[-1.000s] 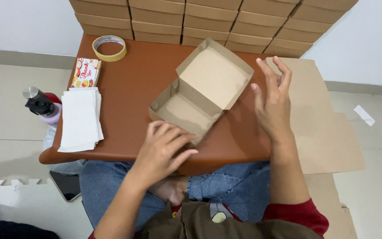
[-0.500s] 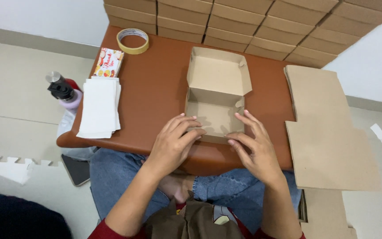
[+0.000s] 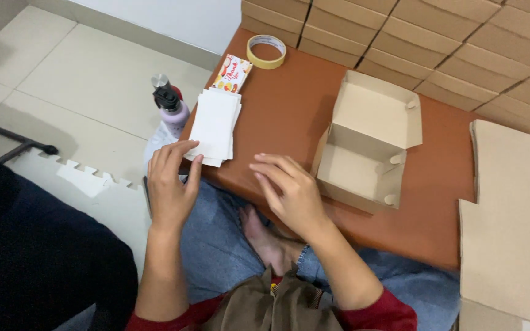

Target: Assembling a small cardboard box by folding a flat template along pre-scored lines and placing a card inside.

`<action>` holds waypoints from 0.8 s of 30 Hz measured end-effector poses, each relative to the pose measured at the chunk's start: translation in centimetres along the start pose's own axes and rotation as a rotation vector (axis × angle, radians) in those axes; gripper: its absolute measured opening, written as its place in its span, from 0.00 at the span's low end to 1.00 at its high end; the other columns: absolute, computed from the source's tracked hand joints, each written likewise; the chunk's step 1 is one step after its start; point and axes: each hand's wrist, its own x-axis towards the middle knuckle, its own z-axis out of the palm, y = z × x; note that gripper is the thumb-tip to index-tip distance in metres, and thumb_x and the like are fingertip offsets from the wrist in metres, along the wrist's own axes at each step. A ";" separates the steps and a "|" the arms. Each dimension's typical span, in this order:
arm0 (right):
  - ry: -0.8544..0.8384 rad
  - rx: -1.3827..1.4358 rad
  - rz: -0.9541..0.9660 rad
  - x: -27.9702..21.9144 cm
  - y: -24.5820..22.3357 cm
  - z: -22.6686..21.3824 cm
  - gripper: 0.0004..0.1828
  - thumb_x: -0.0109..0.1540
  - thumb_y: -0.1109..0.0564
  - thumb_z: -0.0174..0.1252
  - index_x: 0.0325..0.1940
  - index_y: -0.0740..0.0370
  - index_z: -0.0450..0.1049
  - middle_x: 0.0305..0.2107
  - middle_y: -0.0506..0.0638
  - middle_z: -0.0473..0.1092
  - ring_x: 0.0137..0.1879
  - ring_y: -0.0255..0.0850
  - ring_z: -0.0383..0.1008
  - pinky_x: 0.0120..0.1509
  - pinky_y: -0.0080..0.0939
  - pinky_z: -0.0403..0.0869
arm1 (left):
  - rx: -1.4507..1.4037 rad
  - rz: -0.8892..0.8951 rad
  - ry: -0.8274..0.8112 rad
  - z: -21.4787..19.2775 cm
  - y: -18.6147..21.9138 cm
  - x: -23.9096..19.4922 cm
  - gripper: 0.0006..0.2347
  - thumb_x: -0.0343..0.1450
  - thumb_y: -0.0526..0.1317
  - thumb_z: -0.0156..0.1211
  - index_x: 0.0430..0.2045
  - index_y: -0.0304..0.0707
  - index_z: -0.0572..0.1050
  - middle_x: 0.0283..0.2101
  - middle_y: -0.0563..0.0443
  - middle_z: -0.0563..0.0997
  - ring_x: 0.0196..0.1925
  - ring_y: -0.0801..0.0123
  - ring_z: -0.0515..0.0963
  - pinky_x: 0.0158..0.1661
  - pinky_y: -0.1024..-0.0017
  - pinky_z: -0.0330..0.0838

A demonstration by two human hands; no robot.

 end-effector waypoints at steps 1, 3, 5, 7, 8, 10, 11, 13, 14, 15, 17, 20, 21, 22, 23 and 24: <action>0.000 0.008 -0.006 0.9 0.6 1.7 0.08 0.61 0.61 0.63 0.44 0.52 0.82 0.43 0.47 0.78 0.53 0.48 0.80 0.55 0.46 0.78 | 0.009 -0.001 0.004 -0.3 -0.1 0.0 0.08 0.73 0.33 0.64 0.46 0.40 0.78 0.43 0.50 0.79 0.48 0.56 0.79 0.53 0.57 0.68; -0.123 0.049 -0.016 2.8 1.6 5.1 0.06 0.62 0.59 0.62 0.42 0.53 0.81 0.40 0.49 0.78 0.50 0.49 0.80 0.52 0.47 0.78 | -0.008 -0.073 -0.041 -0.7 -0.3 0.1 0.09 0.71 0.33 0.66 0.45 0.37 0.78 0.43 0.48 0.79 0.47 0.54 0.80 0.51 0.56 0.71; -0.164 -0.020 -0.019 3.7 1.4 6.6 0.06 0.60 0.57 0.63 0.42 0.53 0.81 0.41 0.48 0.78 0.49 0.47 0.79 0.51 0.46 0.77 | -0.011 -0.083 -0.051 -0.8 -0.5 0.1 0.10 0.71 0.33 0.66 0.45 0.38 0.78 0.43 0.49 0.79 0.48 0.54 0.80 0.51 0.57 0.71; -0.207 -0.095 -0.014 4.4 1.1 7.3 0.08 0.58 0.56 0.65 0.41 0.52 0.81 0.41 0.47 0.78 0.48 0.45 0.79 0.50 0.45 0.76 | -0.022 -0.092 -0.066 -0.7 -0.8 0.1 0.11 0.70 0.33 0.66 0.45 0.39 0.78 0.43 0.51 0.79 0.50 0.55 0.81 0.52 0.58 0.71; -0.217 -0.141 -0.044 4.7 0.8 7.3 0.07 0.58 0.57 0.65 0.40 0.54 0.81 0.38 0.49 0.78 0.46 0.46 0.78 0.49 0.46 0.75 | -0.020 -0.099 -0.068 -0.6 -1.0 0.1 0.11 0.70 0.33 0.67 0.46 0.39 0.78 0.44 0.50 0.79 0.48 0.56 0.81 0.51 0.58 0.71; -0.230 -0.193 -0.069 4.9 0.7 7.4 0.07 0.57 0.57 0.65 0.39 0.56 0.81 0.36 0.51 0.78 0.44 0.48 0.78 0.48 0.46 0.74 | -0.025 -0.107 -0.074 -0.3 -1.5 -0.1 0.12 0.69 0.33 0.68 0.46 0.40 0.78 0.44 0.50 0.79 0.47 0.56 0.81 0.50 0.59 0.70; -0.197 -0.194 -0.075 4.8 0.7 7.5 0.05 0.58 0.58 0.63 0.38 0.56 0.81 0.35 0.50 0.78 0.43 0.47 0.78 0.47 0.45 0.74 | -0.012 -0.083 -0.077 -0.2 -1.7 -0.2 0.14 0.68 0.33 0.68 0.48 0.40 0.78 0.45 0.49 0.78 0.47 0.55 0.80 0.50 0.58 0.70; -0.164 -0.202 -0.074 4.7 0.8 7.6 0.04 0.59 0.59 0.62 0.37 0.55 0.80 0.33 0.49 0.77 0.42 0.46 0.78 0.46 0.44 0.74 | -0.007 -0.056 -0.087 -0.4 -1.4 0.2 0.16 0.67 0.33 0.69 0.50 0.40 0.77 0.46 0.47 0.77 0.48 0.53 0.80 0.50 0.57 0.70; -0.064 -0.219 -0.140 4.6 0.9 7.6 0.04 0.59 0.59 0.63 0.38 0.55 0.80 0.36 0.48 0.77 0.44 0.45 0.77 0.46 0.43 0.73 | 0.015 -0.017 -0.078 -0.8 -0.8 0.7 0.21 0.66 0.33 0.70 0.54 0.37 0.74 0.50 0.42 0.74 0.51 0.48 0.77 0.51 0.53 0.68; 0.044 -0.244 -0.203 4.5 1.1 7.5 0.05 0.59 0.60 0.63 0.39 0.55 0.80 0.39 0.47 0.76 0.46 0.44 0.77 0.46 0.42 0.73 | 0.032 0.033 -0.072 -1.0 -0.1 1.3 0.25 0.66 0.33 0.71 0.59 0.34 0.72 0.55 0.37 0.72 0.54 0.42 0.74 0.52 0.49 0.66; 0.135 -0.242 -0.248 4.1 -0.1 5.9 0.05 0.61 0.59 0.62 0.41 0.55 0.80 0.42 0.48 0.76 0.47 0.45 0.76 0.45 0.43 0.73 | 0.021 0.100 -0.085 -1.3 0.6 2.5 0.24 0.66 0.33 0.70 0.58 0.37 0.73 0.55 0.41 0.72 0.55 0.46 0.73 0.54 0.51 0.64; 0.295 -0.190 -0.285 2.9 -2.1 1.5 0.07 0.62 0.60 0.62 0.44 0.57 0.81 0.40 0.50 0.74 0.43 0.48 0.76 0.43 0.44 0.74 | -0.033 0.192 -0.100 -1.3 1.4 4.0 0.16 0.66 0.30 0.69 0.46 0.44 0.76 0.54 0.48 0.73 0.57 0.52 0.72 0.60 0.52 0.58; 0.358 -0.133 -0.277 2.4 -2.9 -0.1 0.08 0.62 0.61 0.62 0.45 0.58 0.82 0.35 0.51 0.74 0.38 0.48 0.76 0.40 0.44 0.75 | -0.074 0.210 -0.104 -1.4 1.5 4.4 0.11 0.65 0.28 0.67 0.36 0.47 0.79 0.51 0.53 0.75 0.57 0.54 0.72 0.63 0.52 0.55; 0.370 -0.152 -0.269 2.1 -2.9 -2.4 0.08 0.62 0.61 0.62 0.45 0.58 0.82 0.35 0.51 0.74 0.38 0.48 0.76 0.40 0.44 0.75 | -0.087 0.227 -0.113 -1.3 2.3 5.2 0.11 0.65 0.28 0.67 0.36 0.47 0.79 0.51 0.53 0.75 0.57 0.54 0.72 0.63 0.52 0.55; 0.362 -0.136 -0.142 1.6 -2.9 -4.6 0.10 0.58 0.65 0.65 0.43 0.58 0.82 0.34 0.49 0.76 0.37 0.46 0.78 0.41 0.42 0.77 | -0.244 0.205 -0.162 -1.3 3.0 5.8 0.07 0.67 0.31 0.68 0.33 0.46 0.80 0.42 0.55 0.79 0.48 0.56 0.76 0.57 0.57 0.61; 0.355 -0.118 -0.016 1.1 -3.0 -6.7 0.13 0.55 0.68 0.67 0.41 0.58 0.82 0.33 0.47 0.78 0.36 0.45 0.80 0.41 0.40 0.78 | -0.401 0.180 -0.212 -1.3 3.7 6.3 0.03 0.69 0.34 0.70 0.29 0.45 0.80 0.32 0.56 0.82 0.39 0.58 0.81 0.51 0.61 0.68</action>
